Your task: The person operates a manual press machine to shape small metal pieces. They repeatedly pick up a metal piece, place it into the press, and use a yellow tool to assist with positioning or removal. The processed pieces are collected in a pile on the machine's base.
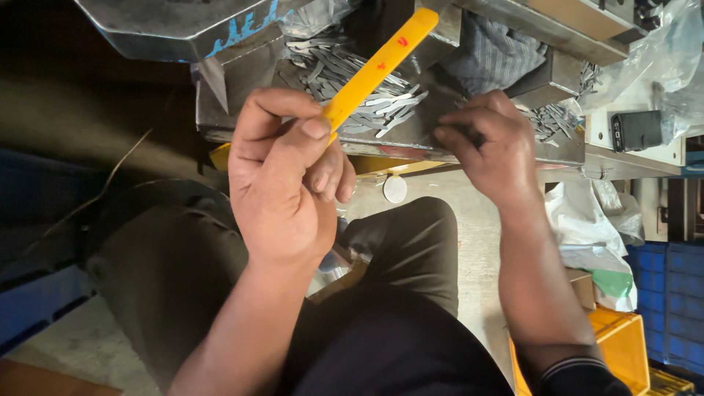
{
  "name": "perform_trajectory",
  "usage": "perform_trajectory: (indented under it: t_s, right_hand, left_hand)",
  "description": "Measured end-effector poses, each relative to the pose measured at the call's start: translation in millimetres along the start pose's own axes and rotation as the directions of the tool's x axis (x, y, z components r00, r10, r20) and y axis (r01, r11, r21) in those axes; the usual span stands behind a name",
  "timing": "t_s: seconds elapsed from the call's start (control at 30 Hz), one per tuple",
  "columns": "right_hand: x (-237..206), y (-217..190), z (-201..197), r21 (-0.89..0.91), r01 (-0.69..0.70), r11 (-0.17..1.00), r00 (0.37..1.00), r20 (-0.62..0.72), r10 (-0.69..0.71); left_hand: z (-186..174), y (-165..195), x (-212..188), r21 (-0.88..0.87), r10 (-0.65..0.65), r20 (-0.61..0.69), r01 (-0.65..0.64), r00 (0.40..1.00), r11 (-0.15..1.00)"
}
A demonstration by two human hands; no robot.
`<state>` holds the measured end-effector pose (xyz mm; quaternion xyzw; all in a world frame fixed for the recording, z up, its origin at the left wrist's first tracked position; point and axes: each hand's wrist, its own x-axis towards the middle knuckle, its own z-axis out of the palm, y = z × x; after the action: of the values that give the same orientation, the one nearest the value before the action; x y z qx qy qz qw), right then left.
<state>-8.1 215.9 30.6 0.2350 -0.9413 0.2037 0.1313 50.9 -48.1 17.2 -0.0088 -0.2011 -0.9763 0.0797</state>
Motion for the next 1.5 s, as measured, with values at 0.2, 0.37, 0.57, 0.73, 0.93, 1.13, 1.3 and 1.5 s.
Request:
perform_trajectory:
  t_s: [0.2,0.37,0.57,0.73,0.93,1.13,1.3,1.5]
  right_hand:
    - [-11,0,15,0.002,-0.035,0.999,0.989,-0.144,0.035]
    - [-17,-5,16,-0.115,0.082,0.99,0.977,-0.186,-0.103]
    - [-32,-8,14,-0.15,0.126,0.981,0.978,-0.147,-0.148]
    - [-24,-12,1,-0.022,0.019,1.0,0.976,-0.215,-0.024]
    - [22,-21,-45,0.004,-0.03,1.0,0.901,-0.432,0.029]
    - [76,-16,-61,-0.283,0.125,0.951,0.898,-0.375,-0.23]
    - [106,-4,-56,-0.389,0.149,0.909,0.925,-0.271,-0.268]
    - [129,11,-58,-0.329,0.005,0.944,0.991,-0.124,-0.049]
  left_hand:
    - [1,-1,0,-0.006,-0.008,0.014,0.008,1.0,1.0]
    - [5,2,1,-0.007,-0.008,0.0,0.008,1.0,1.0]
    - [0,0,0,0.003,-0.023,-0.014,0.023,1.0,1.0]
    - [7,-1,4,0.004,-0.028,-0.1,0.029,0.995,1.0]
    - [12,4,9,-0.018,-0.05,-0.092,0.049,0.994,0.999]
    - [7,3,4,-0.046,-0.039,-0.107,0.034,0.994,0.998]
    - [9,5,5,-0.07,-0.051,-0.135,0.042,0.989,0.997]
    - [8,4,6,-0.074,-0.041,-0.073,0.036,0.996,0.997]
